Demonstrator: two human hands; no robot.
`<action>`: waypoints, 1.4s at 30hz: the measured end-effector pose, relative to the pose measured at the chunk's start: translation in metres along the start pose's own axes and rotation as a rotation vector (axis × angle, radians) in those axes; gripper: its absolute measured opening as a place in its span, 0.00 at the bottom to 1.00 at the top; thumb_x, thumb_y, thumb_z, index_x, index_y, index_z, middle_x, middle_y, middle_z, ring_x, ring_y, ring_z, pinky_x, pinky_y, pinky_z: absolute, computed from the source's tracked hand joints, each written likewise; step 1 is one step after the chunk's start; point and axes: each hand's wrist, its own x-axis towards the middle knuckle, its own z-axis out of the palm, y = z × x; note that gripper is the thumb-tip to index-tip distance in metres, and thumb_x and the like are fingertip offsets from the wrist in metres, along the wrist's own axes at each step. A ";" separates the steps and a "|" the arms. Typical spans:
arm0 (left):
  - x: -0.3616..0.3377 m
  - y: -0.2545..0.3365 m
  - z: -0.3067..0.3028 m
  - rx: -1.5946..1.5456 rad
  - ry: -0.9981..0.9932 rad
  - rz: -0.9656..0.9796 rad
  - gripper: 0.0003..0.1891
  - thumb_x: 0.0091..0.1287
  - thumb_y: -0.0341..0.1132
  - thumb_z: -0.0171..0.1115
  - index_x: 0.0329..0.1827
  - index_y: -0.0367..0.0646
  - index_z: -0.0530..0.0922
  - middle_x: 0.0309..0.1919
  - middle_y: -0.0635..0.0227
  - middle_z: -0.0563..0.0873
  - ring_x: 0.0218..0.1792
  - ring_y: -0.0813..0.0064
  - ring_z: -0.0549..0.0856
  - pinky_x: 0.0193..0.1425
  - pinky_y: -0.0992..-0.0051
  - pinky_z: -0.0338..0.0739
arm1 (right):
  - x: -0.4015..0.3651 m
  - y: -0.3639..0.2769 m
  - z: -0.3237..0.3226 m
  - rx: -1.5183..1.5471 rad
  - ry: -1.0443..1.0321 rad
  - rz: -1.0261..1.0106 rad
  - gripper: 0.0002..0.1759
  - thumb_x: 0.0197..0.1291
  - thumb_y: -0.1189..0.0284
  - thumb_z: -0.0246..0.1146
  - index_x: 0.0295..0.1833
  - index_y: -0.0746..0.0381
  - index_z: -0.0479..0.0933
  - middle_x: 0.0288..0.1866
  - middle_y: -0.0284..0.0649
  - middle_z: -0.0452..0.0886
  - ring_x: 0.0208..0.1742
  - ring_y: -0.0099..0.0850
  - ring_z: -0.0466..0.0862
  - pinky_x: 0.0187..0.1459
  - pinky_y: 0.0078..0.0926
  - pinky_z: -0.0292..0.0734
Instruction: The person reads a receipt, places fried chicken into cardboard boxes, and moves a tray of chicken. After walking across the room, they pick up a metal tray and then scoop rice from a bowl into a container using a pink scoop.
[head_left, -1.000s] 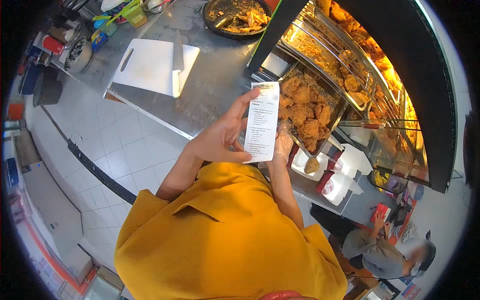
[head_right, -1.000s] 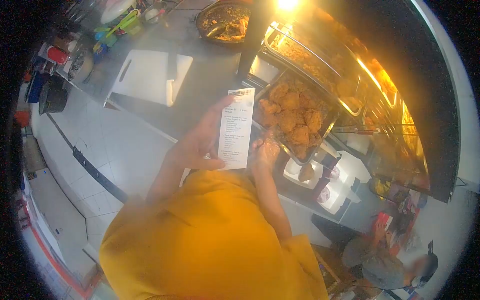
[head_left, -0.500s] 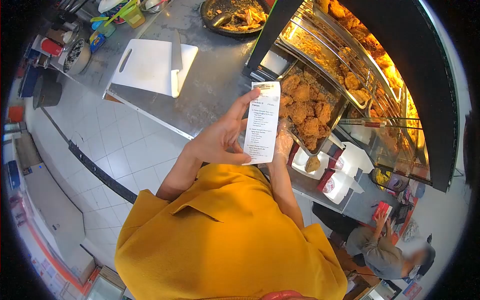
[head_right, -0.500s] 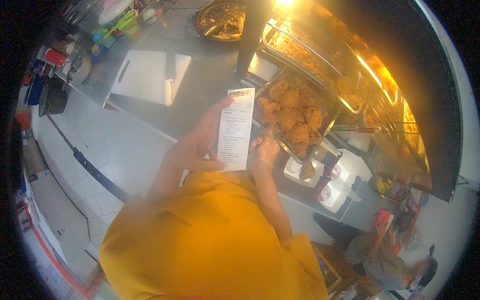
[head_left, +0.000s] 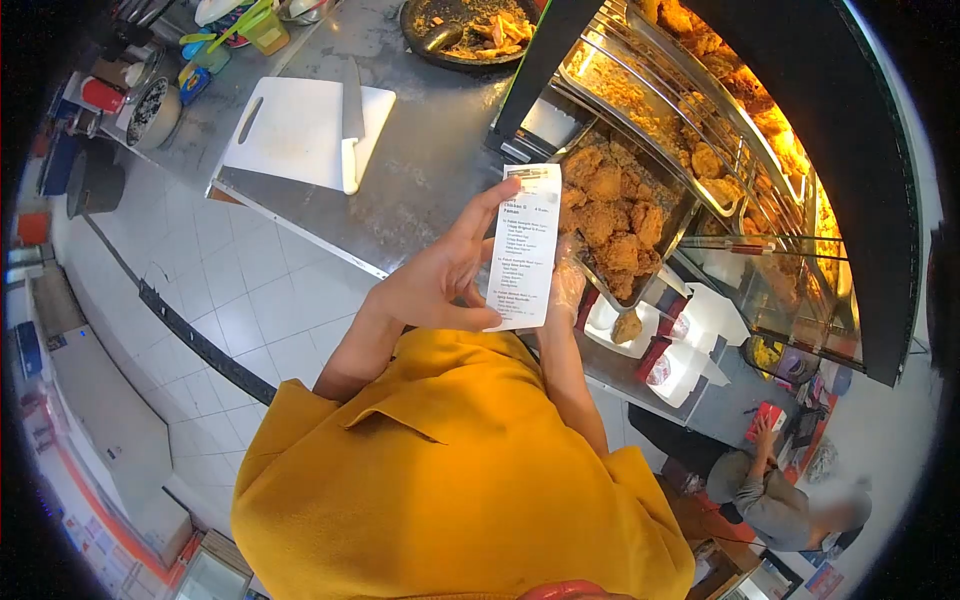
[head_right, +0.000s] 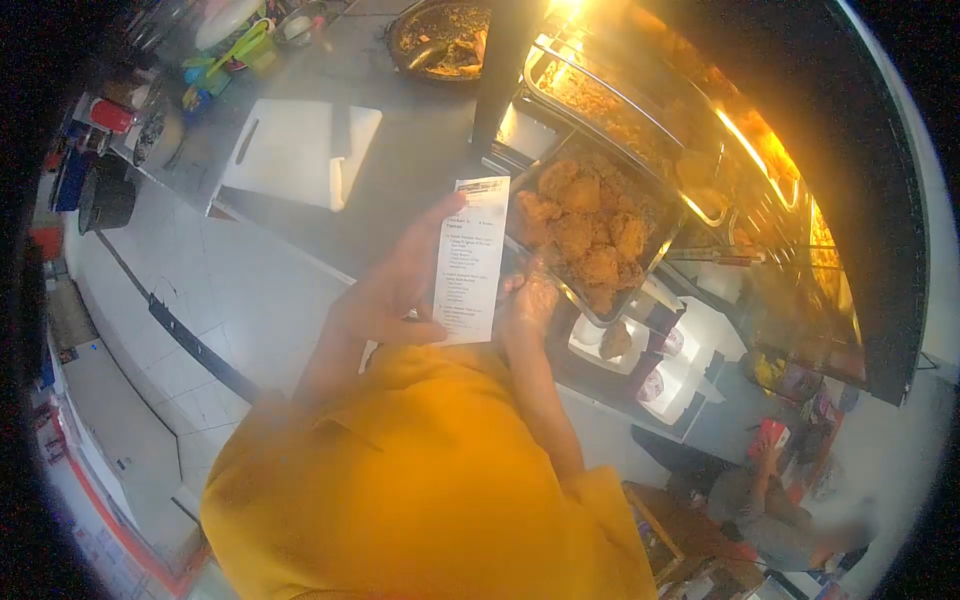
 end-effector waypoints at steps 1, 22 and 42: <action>0.000 0.000 0.002 -0.047 0.066 -0.030 0.61 0.45 0.25 0.73 0.81 0.40 0.40 0.77 0.61 0.54 0.76 0.69 0.55 0.78 0.67 0.48 | 0.006 0.004 -0.005 0.011 -0.066 -0.003 0.17 0.71 0.56 0.59 0.47 0.60 0.76 0.20 0.29 0.68 0.19 0.21 0.67 0.19 0.19 0.62; 0.000 0.011 -0.003 0.086 -0.087 -0.017 0.61 0.50 0.12 0.64 0.80 0.46 0.31 0.79 0.61 0.40 0.76 0.61 0.59 0.46 0.81 0.86 | 0.006 -0.008 0.016 0.098 -0.036 0.042 0.15 0.71 0.58 0.59 0.48 0.59 0.71 0.20 0.29 0.65 0.19 0.23 0.67 0.19 0.23 0.65; -0.001 0.009 -0.004 0.046 -0.086 -0.013 0.61 0.50 0.12 0.63 0.80 0.47 0.29 0.78 0.61 0.43 0.76 0.61 0.58 0.47 0.81 0.86 | -0.005 -0.030 0.040 0.112 0.073 0.063 0.13 0.71 0.57 0.60 0.45 0.56 0.70 0.17 0.26 0.63 0.16 0.22 0.64 0.19 0.21 0.61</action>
